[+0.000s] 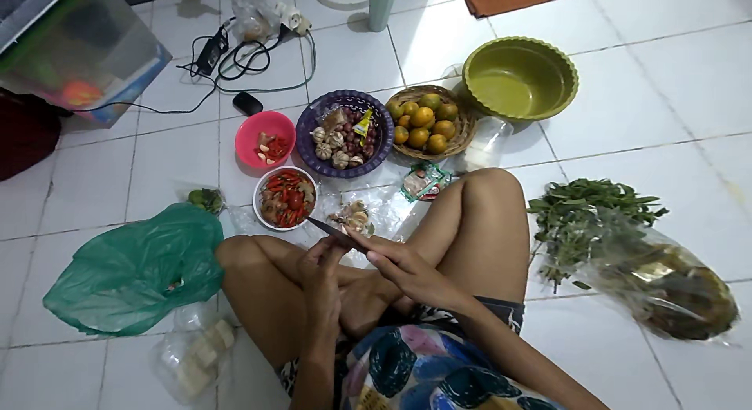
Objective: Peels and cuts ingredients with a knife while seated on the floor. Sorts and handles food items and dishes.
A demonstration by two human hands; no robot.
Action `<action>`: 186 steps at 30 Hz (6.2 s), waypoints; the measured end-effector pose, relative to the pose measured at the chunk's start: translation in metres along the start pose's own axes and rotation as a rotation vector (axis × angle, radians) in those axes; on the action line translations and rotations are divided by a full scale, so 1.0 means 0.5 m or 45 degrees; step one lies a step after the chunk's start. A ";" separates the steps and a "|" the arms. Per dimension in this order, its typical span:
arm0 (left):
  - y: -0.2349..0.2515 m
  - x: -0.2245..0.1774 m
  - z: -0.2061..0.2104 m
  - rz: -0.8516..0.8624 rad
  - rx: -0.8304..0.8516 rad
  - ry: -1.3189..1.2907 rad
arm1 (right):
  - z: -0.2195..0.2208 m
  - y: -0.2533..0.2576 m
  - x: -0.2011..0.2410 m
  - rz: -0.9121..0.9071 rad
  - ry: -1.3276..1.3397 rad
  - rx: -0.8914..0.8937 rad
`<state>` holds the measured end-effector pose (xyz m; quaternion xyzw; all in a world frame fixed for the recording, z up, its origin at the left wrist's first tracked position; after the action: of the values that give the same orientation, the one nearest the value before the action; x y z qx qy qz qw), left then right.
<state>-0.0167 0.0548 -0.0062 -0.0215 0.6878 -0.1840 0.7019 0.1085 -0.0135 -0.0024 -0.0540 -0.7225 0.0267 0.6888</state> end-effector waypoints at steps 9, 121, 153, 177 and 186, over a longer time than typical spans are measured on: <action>-0.007 -0.019 -0.007 0.239 -0.155 0.208 | 0.003 -0.003 0.011 -0.103 -0.164 -0.174; -0.006 -0.024 0.005 -0.043 -0.052 -0.176 | 0.017 -0.021 0.030 -0.105 -0.027 -0.081; -0.010 -0.025 0.014 -0.002 0.052 -0.174 | 0.028 -0.026 -0.002 0.287 1.050 0.142; -0.006 -0.028 0.016 -0.038 0.091 -0.192 | 0.016 -0.024 0.017 0.176 0.825 0.001; -0.006 -0.031 0.009 0.026 0.082 -0.111 | -0.004 -0.020 0.018 0.174 0.717 -0.086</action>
<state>-0.0127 0.0555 0.0095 0.0001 0.6504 -0.1976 0.7334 0.1096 -0.0227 0.0079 -0.1309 -0.4980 0.0329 0.8566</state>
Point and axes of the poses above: each hand's wrist, its own y-axis towards the middle knuckle, its own z-axis out of the palm, x = y × z, the point moved 7 cm from there along y, towards the middle knuckle, and after that the axes turned 12 degrees about y, right-handed, at the moved point
